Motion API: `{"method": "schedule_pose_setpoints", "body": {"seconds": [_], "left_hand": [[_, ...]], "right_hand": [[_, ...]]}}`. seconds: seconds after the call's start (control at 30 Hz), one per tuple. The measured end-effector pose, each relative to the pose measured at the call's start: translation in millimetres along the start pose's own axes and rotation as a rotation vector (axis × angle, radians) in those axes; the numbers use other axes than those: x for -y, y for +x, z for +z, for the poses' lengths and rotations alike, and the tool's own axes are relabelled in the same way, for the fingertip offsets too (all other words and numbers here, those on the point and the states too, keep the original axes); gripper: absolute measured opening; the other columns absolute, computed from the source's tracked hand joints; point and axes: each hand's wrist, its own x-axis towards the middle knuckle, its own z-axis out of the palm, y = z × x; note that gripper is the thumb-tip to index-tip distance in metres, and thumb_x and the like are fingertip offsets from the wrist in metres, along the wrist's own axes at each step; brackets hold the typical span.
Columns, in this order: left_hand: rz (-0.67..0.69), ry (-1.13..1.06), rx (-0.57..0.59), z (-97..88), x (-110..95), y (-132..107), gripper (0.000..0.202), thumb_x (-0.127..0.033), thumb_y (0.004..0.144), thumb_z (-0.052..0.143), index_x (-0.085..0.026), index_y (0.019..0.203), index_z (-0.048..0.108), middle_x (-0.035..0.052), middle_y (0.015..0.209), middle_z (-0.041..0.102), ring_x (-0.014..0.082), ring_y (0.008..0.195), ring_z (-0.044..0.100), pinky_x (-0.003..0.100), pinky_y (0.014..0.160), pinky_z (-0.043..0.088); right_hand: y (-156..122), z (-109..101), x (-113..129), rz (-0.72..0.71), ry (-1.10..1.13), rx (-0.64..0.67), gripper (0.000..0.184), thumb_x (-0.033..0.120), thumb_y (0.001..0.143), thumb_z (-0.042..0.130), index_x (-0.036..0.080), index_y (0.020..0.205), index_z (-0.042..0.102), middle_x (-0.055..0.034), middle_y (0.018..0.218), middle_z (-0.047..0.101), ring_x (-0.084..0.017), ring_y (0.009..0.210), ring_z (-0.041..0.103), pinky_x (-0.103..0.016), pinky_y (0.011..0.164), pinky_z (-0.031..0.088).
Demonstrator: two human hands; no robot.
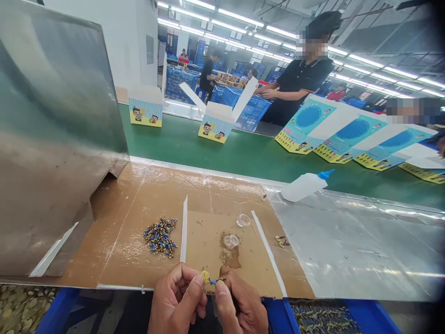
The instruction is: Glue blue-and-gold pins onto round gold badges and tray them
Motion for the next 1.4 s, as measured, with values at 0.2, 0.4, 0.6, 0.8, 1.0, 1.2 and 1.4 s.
{"method": "schedule_pose_setpoints", "body": {"seconds": [0.2, 0.4, 0.6, 0.8, 1.0, 1.2, 1.4], "left_hand": [[0.02, -0.006, -0.011, 2.7, -3.2, -4.2, 0.066, -0.078, 0.069, 0.081, -0.014, 0.068, 0.064, -0.0011, 0.05, 0.059, 0.0068, 0.043, 0.05, 0.016, 0.043, 0.035], [0.025, -0.011, -0.017, 4.2, -4.8, -4.7, 0.067, -0.078, 0.068, 0.082, -0.014, 0.068, 0.063, 0.0001, 0.051, 0.061, 0.0075, 0.044, 0.052, 0.016, 0.044, 0.036], [0.058, -0.009, -0.01, 1.9, 0.2, -5.4, 0.062, -0.074, 0.074, 0.081, -0.015, 0.071, 0.064, -0.0014, 0.052, 0.061, 0.0077, 0.046, 0.054, 0.017, 0.048, 0.041], [0.161, 0.037, -0.048, 0.2, 13.2, -8.5, 0.058, -0.072, 0.082, 0.075, -0.015, 0.075, 0.067, -0.0008, 0.056, 0.064, 0.0085, 0.048, 0.058, 0.018, 0.051, 0.047], [0.339, 0.207, -0.086, -1.6, 26.5, -7.9, 0.049, -0.063, 0.098, 0.06, -0.018, 0.079, 0.066, -0.0003, 0.057, 0.066, 0.0101, 0.049, 0.057, 0.02, 0.05, 0.042], [0.446, 0.395, -0.029, -12.3, 30.1, -3.9, 0.035, -0.046, 0.105, 0.051, -0.02, 0.084, 0.061, -0.0074, 0.056, 0.046, 0.0065, 0.042, 0.036, 0.019, 0.042, 0.028], [0.661, 0.522, -0.008, -20.5, 28.5, -0.5, 0.019, -0.026, 0.104, 0.05, -0.022, 0.087, 0.057, -0.0072, 0.061, 0.043, 0.0085, 0.047, 0.04, 0.021, 0.046, 0.028]], "right_hand": [[-0.1, 4.1, -8.4, -0.085, 0.015, -0.017, 0.039, 0.021, 0.105, 0.045, 0.023, 0.067, 0.04, 0.0072, 0.06, 0.038, -0.011, 0.048, 0.04, -0.026, 0.051, 0.031], [-1.3, 1.1, -14.3, -0.134, -0.017, 0.031, 0.037, 0.018, 0.105, 0.046, 0.023, 0.068, 0.044, 0.0068, 0.06, 0.043, -0.011, 0.048, 0.044, -0.026, 0.05, 0.034], [2.8, -4.0, -11.0, -0.219, -0.137, 0.081, 0.033, 0.013, 0.101, 0.047, 0.024, 0.071, 0.038, 0.0076, 0.061, 0.038, -0.01, 0.047, 0.043, -0.025, 0.048, 0.032], [1.6, 2.9, -10.5, -0.246, -0.15, 0.037, 0.034, 0.014, 0.102, 0.045, 0.025, 0.07, 0.038, 0.0068, 0.06, 0.037, -0.012, 0.048, 0.046, -0.027, 0.048, 0.034], [4.6, 1.5, -6.5, -0.239, -0.146, 0.06, 0.034, 0.016, 0.101, 0.047, 0.026, 0.071, 0.036, 0.0072, 0.058, 0.039, -0.013, 0.048, 0.048, -0.026, 0.049, 0.037], [9.6, -2.7, -1.3, -0.257, -0.178, 0.102, 0.031, 0.015, 0.102, 0.048, 0.025, 0.073, 0.047, 0.004, 0.062, 0.052, -0.014, 0.049, 0.052, -0.027, 0.052, 0.043], [11.2, -6.7, 12.0, -0.216, -0.198, 0.124, 0.031, 0.015, 0.103, 0.047, 0.025, 0.075, 0.055, 0.001, 0.068, 0.06, -0.017, 0.056, 0.058, -0.028, 0.061, 0.049]]}}
